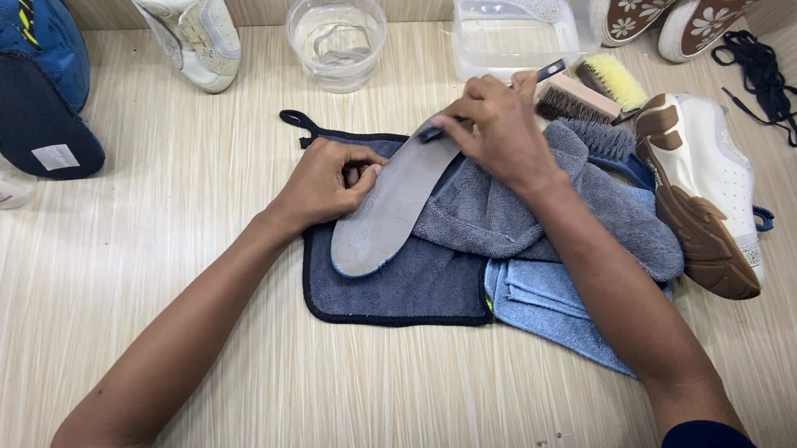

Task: The person cleans a gray shoe insole by wiping it with a cloth, scrubbing with a small brush dipped in soapy water, and wiping again. The insole is flipped over to clean both sides, and the process is repeated until the insole appears clean.

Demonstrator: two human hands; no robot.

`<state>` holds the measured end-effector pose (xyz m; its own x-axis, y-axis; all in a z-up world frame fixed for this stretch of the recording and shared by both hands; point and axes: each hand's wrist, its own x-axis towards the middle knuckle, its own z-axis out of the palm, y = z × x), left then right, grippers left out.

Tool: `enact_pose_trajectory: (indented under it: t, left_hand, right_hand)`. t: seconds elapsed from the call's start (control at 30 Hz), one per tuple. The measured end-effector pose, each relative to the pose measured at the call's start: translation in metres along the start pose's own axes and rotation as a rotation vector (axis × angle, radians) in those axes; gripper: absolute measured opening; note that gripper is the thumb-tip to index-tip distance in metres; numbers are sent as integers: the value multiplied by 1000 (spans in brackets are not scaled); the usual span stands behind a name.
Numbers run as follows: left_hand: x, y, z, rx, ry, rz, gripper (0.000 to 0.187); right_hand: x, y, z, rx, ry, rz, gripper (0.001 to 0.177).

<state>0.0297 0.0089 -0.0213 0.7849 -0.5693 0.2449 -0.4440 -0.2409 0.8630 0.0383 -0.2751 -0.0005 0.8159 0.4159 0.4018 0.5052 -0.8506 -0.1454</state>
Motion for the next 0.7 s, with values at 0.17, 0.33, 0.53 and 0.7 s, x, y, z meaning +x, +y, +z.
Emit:
enact_pose_trajectory:
  t: [0.17,0.33,0.53,0.7]
  left_hand:
    - [-2,-2,5,49,-3,27,18]
    - [-3,4,-1,126,18,65,21]
    - [-3,5,-6,-185,78,-106,33]
    - [-5,14,-7,-237,180,-106,45]
  right_hand:
    - [-2,11,-5,-90,70,111,19]
    - [17,23,-50,-1,302,144,32]
    - [10,62,-65,42,264,237,37]
    - [11,69,-50,-243,272,286,19]
